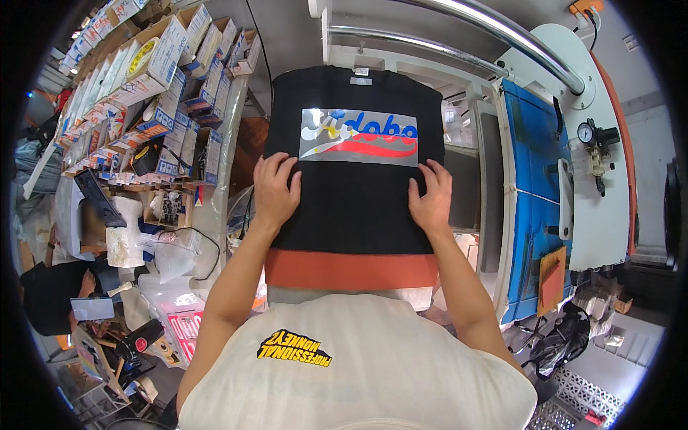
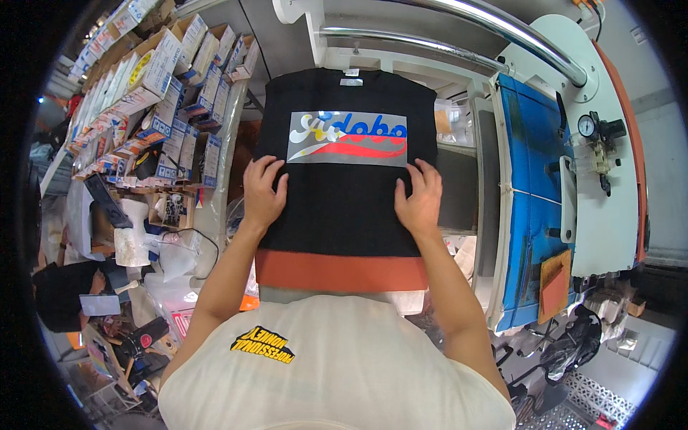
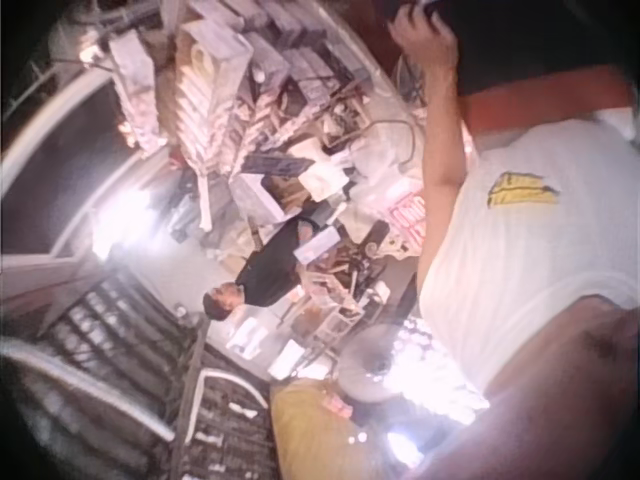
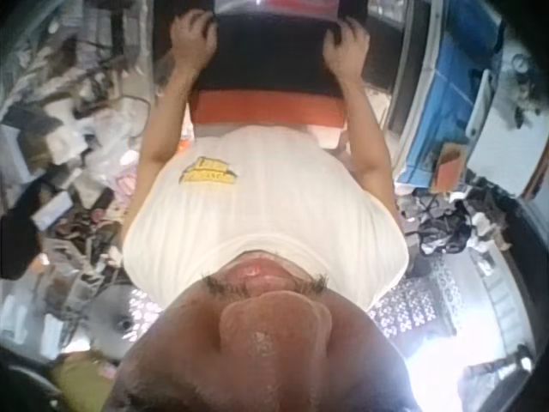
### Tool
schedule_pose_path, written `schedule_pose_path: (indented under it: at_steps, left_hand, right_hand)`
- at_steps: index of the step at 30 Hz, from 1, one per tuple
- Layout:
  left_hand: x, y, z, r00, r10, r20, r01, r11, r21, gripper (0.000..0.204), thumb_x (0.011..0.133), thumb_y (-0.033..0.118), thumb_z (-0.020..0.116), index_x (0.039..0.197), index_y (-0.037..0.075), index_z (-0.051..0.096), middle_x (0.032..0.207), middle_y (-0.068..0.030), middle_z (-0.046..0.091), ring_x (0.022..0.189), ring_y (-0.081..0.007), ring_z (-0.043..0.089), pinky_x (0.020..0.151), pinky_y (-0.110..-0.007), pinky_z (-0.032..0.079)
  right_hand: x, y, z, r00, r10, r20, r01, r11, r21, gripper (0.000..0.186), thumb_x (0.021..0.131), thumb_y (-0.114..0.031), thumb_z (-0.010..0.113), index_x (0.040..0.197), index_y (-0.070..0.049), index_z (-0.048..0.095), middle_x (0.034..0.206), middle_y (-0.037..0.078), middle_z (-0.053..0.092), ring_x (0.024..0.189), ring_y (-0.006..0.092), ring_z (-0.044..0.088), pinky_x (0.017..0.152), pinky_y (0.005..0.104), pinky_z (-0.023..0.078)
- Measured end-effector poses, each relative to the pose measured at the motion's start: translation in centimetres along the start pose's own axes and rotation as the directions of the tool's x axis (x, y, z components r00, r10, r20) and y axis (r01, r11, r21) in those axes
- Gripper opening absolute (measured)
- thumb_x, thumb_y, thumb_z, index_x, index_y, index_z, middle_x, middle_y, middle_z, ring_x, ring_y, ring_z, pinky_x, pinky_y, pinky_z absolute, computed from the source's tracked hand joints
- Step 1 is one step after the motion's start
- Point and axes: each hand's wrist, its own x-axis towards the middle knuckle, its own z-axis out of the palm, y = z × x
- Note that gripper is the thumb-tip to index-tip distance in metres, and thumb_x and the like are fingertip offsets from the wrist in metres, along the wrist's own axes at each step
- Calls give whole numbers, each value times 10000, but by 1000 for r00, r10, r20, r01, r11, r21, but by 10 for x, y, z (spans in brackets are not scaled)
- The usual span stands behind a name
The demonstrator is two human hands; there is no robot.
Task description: The person operates a heat press machine to apply designs onto black t-shirts. They place a t-shirt on the press, lower the heated platen, and then remove the finished shirt. The person also uses scissors to cut a small piece of material from a plastic bag.
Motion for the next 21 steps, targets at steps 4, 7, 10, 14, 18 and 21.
schedule_pose_path:
  at_steps: [4,7,10,14,18,21]
  left_hand:
    - [-2,8,3,999,7,44,-10,998,68,348,882,161,700,1223,96,679,1229,-120,586,1198,-333,539,1133,-581,344]
    - [-2,11,2,996,27,82,-37,992,122,362,896,161,686,1258,141,685,1248,-118,574,1210,-336,517,1139,-594,329]
    - [-1,12,1,995,21,101,-35,989,141,365,904,148,676,1268,166,694,1269,-120,565,1214,-346,508,1141,-592,324]
    - [-1,10,2,994,18,104,-33,989,142,366,904,153,675,1270,168,694,1268,-121,563,1215,-346,505,1139,-590,324]
    - [-1,13,-1,995,12,102,-26,990,135,367,908,150,669,1274,167,692,1263,-124,563,1206,-350,508,1135,-590,327]
    - [-2,12,0,995,8,98,-20,991,130,364,896,157,678,1260,162,696,1258,-117,560,1219,-342,501,1143,-594,311]
  right_hand:
    - [-10,-12,6,999,-24,36,27,995,-92,392,867,-129,692,1230,5,629,1387,203,543,1292,410,497,1129,542,374]
    - [-11,-11,9,995,-12,99,29,986,-166,430,896,-169,649,1291,0,621,1418,157,555,1333,396,468,1158,537,344]
    - [-11,-11,10,992,-4,125,30,980,-199,448,904,-187,632,1316,-8,621,1420,126,568,1347,387,456,1164,527,337]
    - [-11,-11,10,991,12,131,15,980,-200,442,904,-190,625,1309,-14,629,1418,118,571,1347,382,455,1163,526,338]
    - [-12,-13,10,992,9,128,15,982,-188,438,901,-185,625,1305,-16,629,1414,116,571,1346,380,456,1162,527,337]
    - [-11,-13,11,993,12,119,11,982,-188,420,878,-179,635,1269,-25,639,1404,113,562,1332,378,457,1128,530,352]
